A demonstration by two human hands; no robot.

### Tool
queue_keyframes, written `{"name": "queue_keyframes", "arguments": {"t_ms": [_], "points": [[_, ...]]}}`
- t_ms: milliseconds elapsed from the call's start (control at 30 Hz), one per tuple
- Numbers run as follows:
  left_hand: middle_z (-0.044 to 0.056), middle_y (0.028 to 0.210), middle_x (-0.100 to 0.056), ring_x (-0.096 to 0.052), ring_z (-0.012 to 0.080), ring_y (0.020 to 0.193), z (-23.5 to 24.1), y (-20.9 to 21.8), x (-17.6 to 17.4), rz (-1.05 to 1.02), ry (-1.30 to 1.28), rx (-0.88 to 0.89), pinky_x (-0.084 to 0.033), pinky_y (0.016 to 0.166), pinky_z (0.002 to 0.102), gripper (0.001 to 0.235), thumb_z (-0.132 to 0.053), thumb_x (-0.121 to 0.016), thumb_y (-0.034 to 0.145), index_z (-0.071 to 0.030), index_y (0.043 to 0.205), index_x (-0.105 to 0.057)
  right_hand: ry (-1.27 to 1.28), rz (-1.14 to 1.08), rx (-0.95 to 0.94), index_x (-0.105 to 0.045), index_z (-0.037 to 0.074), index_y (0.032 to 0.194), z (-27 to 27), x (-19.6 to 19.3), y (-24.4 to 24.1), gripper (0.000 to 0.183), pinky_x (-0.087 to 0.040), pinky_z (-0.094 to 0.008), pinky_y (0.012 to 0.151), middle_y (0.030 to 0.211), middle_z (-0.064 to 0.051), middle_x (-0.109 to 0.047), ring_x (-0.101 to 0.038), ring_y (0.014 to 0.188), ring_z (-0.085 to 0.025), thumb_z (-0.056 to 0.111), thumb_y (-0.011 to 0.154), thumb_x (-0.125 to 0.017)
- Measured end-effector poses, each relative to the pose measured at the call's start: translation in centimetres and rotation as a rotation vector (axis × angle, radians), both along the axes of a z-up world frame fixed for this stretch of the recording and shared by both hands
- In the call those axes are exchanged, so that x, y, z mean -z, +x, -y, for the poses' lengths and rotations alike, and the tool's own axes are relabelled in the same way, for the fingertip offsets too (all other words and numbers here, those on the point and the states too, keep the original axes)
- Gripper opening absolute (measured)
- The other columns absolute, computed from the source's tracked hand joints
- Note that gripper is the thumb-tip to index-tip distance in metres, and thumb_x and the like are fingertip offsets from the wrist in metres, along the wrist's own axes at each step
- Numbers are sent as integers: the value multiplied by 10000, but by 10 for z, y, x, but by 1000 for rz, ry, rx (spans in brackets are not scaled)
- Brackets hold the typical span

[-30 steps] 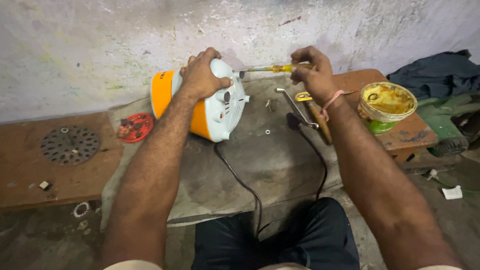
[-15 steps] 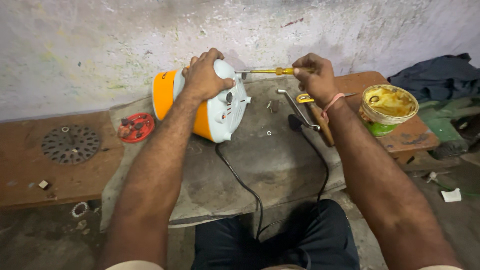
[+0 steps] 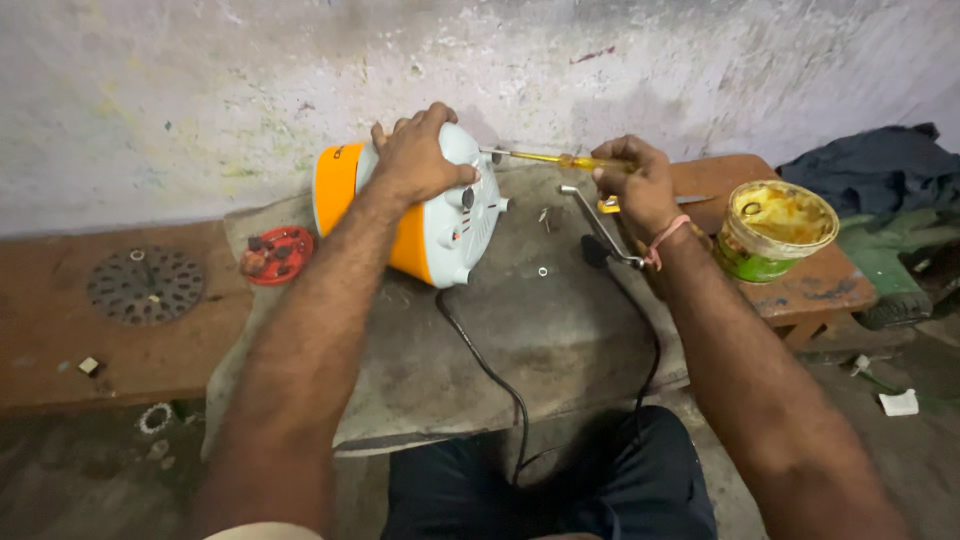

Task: The person unscrews the base plate of a white mixer grinder using a screwdriver and removes the internal motor assembly.

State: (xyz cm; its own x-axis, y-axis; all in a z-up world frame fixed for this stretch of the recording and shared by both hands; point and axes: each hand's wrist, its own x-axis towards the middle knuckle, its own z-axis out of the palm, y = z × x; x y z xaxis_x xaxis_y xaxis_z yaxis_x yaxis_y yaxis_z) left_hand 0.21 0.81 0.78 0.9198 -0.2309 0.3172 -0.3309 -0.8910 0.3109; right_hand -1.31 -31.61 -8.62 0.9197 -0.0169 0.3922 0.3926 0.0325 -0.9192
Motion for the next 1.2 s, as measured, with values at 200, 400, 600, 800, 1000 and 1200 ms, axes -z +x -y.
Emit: {"name": "queue_keyframes", "arguments": {"t_ms": [200, 400, 600, 800, 1000, 1200], "points": [[139, 1285, -685, -575, 334, 1274, -15, 12, -4, -116, -53, 42, -307, 1161, 541, 899, -606, -862, 636, -131, 1356, -611, -201, 107, 28, -646, 14, 1104, 4, -14, -3, 214, -523, -244, 681, 931, -19, -662, -614, 802, -86, 9, 899, -707], [158, 1334, -643, -538, 345, 1297, -14, 18, 7, -66, -44, 62, -320, 1124, 547, 920, -610, -847, 641, -132, 1384, -594, -314, 155, 79, -672, 4, 1102, 9, -14, 0, 176, -522, -262, 726, 943, -49, -683, -621, 836, -93, 78, 948, -714], [168, 1356, -626, -512, 340, 1325, -16, 21, 8, -89, -55, 80, -301, 1131, 548, 932, -613, -847, 639, -134, 1394, -584, -512, -39, 137, -716, -51, 1000, 12, -26, -3, 305, -482, -314, 656, 776, -64, -678, -587, 720, -126, 240, 1077, -667], [185, 1295, -653, -572, 358, 1248, -26, 13, 4, -63, -129, 179, -380, 1103, 490, 897, -551, -887, 620, -120, 1358, -615, -490, 139, 40, -652, -9, 1091, 7, -51, -25, 236, -508, -298, 680, 882, -31, -663, -595, 786, -104, 124, 924, -755], [146, 1207, -707, -662, 298, 1144, -44, 8, 5, -80, -336, 403, -522, 989, 418, 786, -405, -914, 590, -113, 1274, -660, -567, 450, 119, -641, -5, 1094, -9, -67, -79, 222, -572, -337, 721, 917, -94, -698, -679, 823, -154, 44, 926, -778], [156, 1248, -652, -594, 321, 1205, -55, -1, 11, -10, -374, 420, -483, 1026, 452, 786, -394, -929, 609, -128, 1295, -654, -1049, 569, 391, -734, 12, 970, -56, -97, -136, 183, -526, -423, 561, 671, -145, -697, -671, 590, -286, 134, 864, -821]]}}
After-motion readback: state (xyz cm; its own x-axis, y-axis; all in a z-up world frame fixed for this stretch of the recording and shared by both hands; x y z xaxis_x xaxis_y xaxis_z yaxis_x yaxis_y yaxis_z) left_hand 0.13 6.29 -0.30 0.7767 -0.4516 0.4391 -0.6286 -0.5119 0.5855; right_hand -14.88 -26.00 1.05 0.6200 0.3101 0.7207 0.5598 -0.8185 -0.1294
